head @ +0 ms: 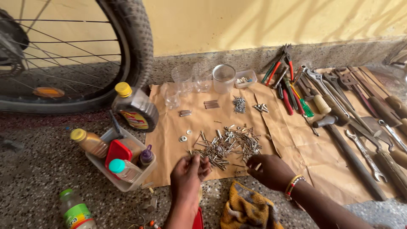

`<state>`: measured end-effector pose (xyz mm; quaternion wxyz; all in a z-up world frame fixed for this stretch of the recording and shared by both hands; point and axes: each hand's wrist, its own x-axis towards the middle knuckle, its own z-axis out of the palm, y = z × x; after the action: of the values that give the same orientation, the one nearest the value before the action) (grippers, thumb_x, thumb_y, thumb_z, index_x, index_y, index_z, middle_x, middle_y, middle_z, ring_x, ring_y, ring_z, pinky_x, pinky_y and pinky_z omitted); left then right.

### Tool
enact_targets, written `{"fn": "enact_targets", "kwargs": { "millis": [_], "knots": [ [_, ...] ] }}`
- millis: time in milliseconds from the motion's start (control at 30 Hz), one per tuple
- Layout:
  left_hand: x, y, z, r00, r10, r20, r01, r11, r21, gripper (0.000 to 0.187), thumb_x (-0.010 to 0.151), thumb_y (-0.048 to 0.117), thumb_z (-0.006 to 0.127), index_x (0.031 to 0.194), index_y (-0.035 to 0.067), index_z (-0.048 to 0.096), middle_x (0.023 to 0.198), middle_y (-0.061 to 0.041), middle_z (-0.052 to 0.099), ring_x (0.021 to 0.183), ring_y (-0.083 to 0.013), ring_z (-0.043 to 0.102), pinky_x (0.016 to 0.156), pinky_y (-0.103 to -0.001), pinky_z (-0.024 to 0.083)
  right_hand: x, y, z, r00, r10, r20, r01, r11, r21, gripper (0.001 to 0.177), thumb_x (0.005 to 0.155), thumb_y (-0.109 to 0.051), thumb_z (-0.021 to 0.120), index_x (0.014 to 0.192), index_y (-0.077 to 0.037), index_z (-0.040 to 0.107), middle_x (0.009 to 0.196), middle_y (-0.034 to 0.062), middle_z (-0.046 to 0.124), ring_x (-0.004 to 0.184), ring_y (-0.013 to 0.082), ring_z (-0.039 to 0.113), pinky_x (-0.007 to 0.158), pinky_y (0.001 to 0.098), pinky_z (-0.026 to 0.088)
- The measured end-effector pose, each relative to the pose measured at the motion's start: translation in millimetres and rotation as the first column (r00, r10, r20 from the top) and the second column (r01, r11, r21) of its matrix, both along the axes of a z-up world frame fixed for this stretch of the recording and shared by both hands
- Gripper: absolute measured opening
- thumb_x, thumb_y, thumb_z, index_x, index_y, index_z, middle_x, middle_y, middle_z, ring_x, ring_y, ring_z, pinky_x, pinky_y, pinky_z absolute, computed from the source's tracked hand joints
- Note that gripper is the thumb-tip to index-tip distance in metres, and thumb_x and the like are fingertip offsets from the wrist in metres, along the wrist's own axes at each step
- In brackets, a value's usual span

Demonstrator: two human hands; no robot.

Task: The person sorts a pile of metal fasteners, including pins and washers, on a brown paper sheet on the floor. They pick up items by hand, separate them into smaller piles, and transfer some into a clear plastic cup.

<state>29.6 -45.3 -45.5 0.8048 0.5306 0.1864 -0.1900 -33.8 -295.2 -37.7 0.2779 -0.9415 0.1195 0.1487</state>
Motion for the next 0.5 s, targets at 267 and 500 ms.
{"fn": "enact_targets", "kwargs": {
  "millis": [267, 500],
  "knots": [
    [40.4, 20.2, -1.3, 0.986, 0.141, 0.087, -0.122, 0.973, -0.198, 0.018, 0.096, 0.006, 0.060, 0.113, -0.001, 0.059, 0.097, -0.014, 0.070, 0.079, -0.0202, 0.070, 0.073, -0.033, 0.062, -18.7, 30.8, 7.8, 0.999, -0.029, 0.034, 0.030, 0.998, -0.056, 0.023, 0.088, -0.032, 0.069, 0.103, -0.016, 0.078, 0.097, 0.0037, 0.081, 0.088, 0.0198, 0.079, 0.081, 0.0361, 0.062],
    [58.1, 22.5, -14.5, 0.952, 0.228, -0.204, -0.286, 0.899, -0.332, 0.019, 0.101, 0.013, 0.056, 0.113, 0.001, 0.065, 0.097, -0.012, 0.069, 0.077, -0.0175, 0.068, 0.071, -0.031, 0.060, -2.6, 66.4, 23.2, 0.964, 0.054, -0.262, -0.096, 0.984, -0.152, 0.023, 0.093, -0.030, 0.062, 0.109, -0.026, 0.078, 0.106, -0.0066, 0.082, 0.095, 0.0163, 0.076, 0.086, 0.0354, 0.058]
  ]
}}
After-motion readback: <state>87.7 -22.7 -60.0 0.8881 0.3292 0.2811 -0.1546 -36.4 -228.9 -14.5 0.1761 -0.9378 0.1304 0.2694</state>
